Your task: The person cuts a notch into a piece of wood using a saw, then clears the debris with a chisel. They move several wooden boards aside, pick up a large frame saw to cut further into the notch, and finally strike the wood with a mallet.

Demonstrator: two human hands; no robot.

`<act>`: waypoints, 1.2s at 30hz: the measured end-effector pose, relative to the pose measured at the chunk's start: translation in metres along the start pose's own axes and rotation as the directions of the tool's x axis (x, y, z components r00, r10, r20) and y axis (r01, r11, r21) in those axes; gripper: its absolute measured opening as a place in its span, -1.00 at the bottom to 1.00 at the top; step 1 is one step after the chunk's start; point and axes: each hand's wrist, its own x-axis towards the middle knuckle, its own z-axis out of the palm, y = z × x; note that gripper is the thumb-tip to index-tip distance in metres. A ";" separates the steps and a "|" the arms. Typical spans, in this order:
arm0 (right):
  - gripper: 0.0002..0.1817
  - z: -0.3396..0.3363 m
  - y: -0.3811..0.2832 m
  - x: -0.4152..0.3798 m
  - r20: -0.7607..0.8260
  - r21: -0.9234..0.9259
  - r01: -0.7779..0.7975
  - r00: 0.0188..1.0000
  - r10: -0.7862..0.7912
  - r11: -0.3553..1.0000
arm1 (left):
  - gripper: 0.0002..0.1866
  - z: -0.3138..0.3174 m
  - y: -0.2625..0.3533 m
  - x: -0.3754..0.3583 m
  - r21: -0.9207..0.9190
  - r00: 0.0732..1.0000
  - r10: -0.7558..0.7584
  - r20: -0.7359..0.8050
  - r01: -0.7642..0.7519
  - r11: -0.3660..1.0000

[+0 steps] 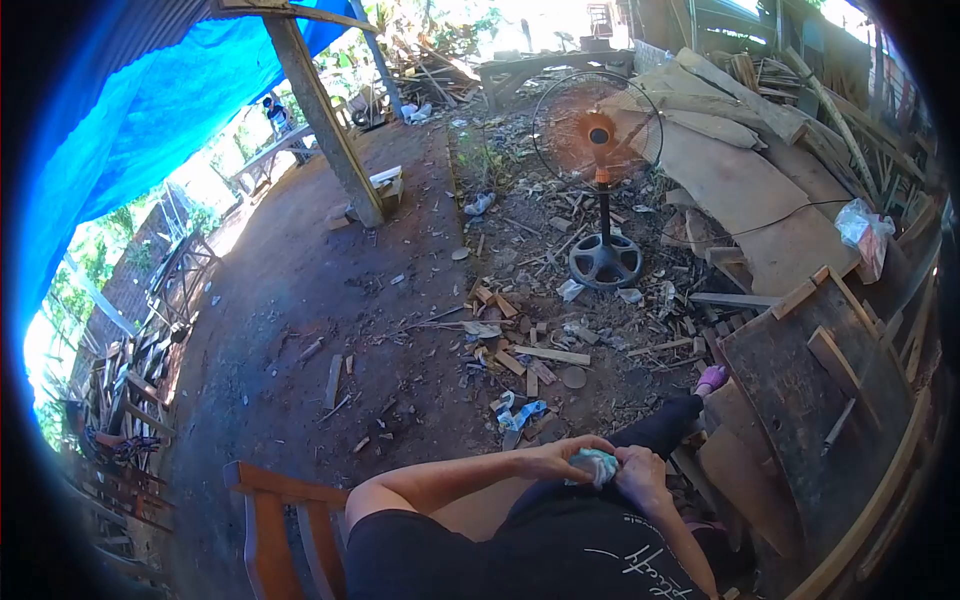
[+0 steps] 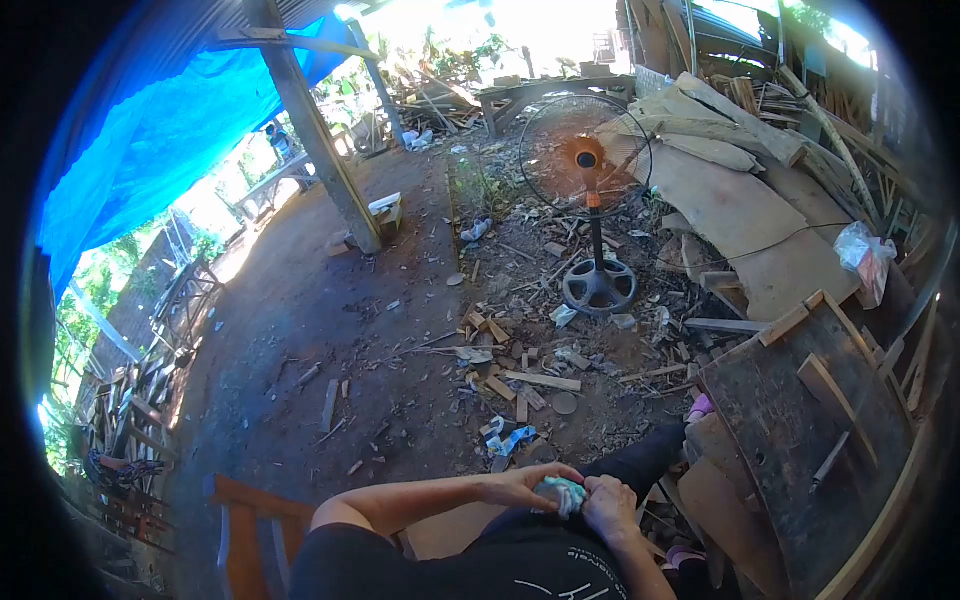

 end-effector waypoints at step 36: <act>-0.80 -0.141 0.123 -0.119 -0.920 0.304 -0.310 0.149 0.362 0.901 | -0.46 0.030 0.146 0.137 0.900 0.894 -0.372 0.249 -0.071 0.431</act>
